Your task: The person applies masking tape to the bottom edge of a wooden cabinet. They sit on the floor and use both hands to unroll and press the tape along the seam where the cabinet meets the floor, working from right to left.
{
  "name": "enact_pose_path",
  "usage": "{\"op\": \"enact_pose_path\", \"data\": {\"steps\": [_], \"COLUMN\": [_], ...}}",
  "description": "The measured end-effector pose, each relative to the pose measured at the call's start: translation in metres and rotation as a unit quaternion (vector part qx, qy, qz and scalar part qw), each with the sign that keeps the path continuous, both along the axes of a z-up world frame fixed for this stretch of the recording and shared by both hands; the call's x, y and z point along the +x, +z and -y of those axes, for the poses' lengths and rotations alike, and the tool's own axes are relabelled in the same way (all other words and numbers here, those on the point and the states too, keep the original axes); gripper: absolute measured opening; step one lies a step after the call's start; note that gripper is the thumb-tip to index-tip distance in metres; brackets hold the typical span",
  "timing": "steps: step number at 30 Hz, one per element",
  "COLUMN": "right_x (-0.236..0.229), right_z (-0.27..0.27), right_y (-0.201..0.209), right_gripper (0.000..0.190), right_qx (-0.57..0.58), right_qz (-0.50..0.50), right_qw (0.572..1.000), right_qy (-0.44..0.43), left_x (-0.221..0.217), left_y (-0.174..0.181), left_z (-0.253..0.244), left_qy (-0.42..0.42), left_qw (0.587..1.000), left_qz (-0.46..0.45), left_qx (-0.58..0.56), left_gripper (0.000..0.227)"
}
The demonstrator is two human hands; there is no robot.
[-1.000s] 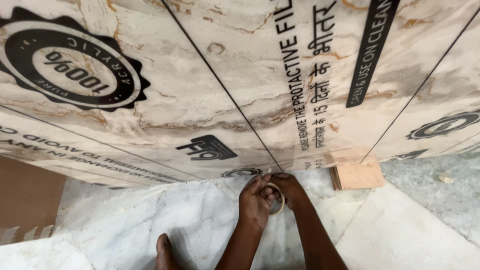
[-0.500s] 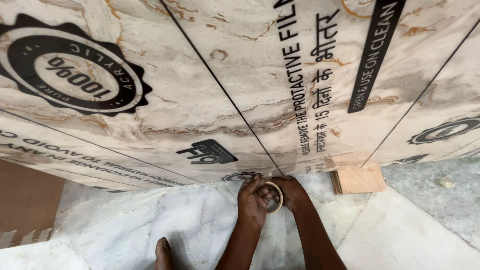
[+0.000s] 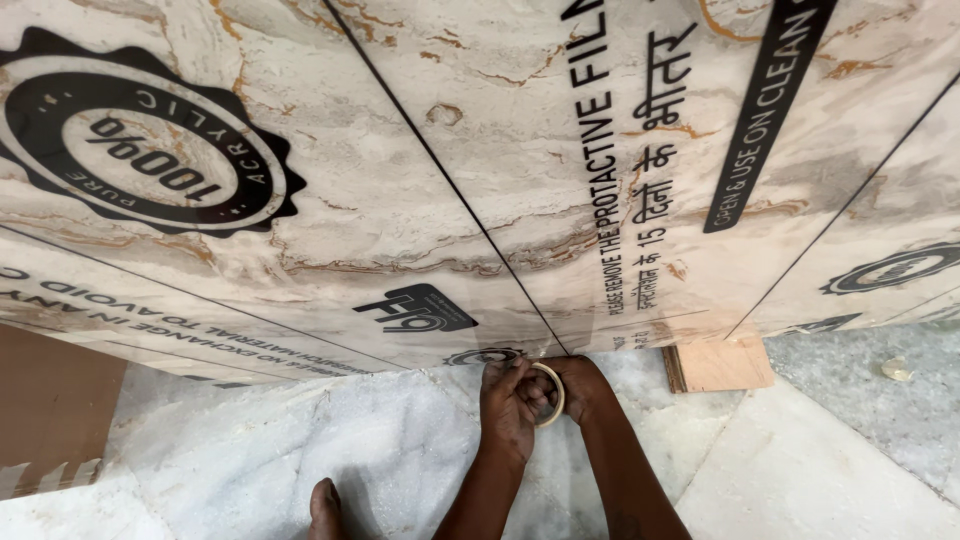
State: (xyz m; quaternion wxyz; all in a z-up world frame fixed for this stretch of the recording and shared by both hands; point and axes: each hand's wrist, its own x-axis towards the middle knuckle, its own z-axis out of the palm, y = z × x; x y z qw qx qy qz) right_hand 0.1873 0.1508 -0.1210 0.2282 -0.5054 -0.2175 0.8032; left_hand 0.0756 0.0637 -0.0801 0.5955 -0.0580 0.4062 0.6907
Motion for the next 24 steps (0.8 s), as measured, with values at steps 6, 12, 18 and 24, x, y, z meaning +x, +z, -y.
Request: {"op": "enact_pose_path", "data": {"steps": [6,12,18,24], "right_x": [-0.004,-0.003,-0.007,0.003], "right_z": [-0.004,-0.003,0.018,0.030], "right_y": [-0.047,-0.050,-0.023,-0.018], "right_gripper": [0.018,0.017,0.017,0.016], "right_qx": [-0.033,-0.041,-0.003,0.019], "right_qz": [-0.019,-0.015,0.023,0.045], "right_qw": [0.996,0.995,0.987,0.983], "right_qy": [-0.078,-0.092,-0.161,-0.179], "left_x": [0.005,0.005,-0.003,-0.012], "left_y": [-0.006,-0.009,-0.021,-0.068], "left_z": [-0.001,-0.003,-0.002,-0.023], "left_qy": [-0.006,-0.002,-0.011,-0.031], "left_qw": [1.000,0.999,0.998,0.978], "left_qz": [-0.005,0.007,0.057,0.176], "left_qx": [0.024,0.037,0.030,0.112], "left_gripper": [0.020,0.023,0.025,0.011]}}
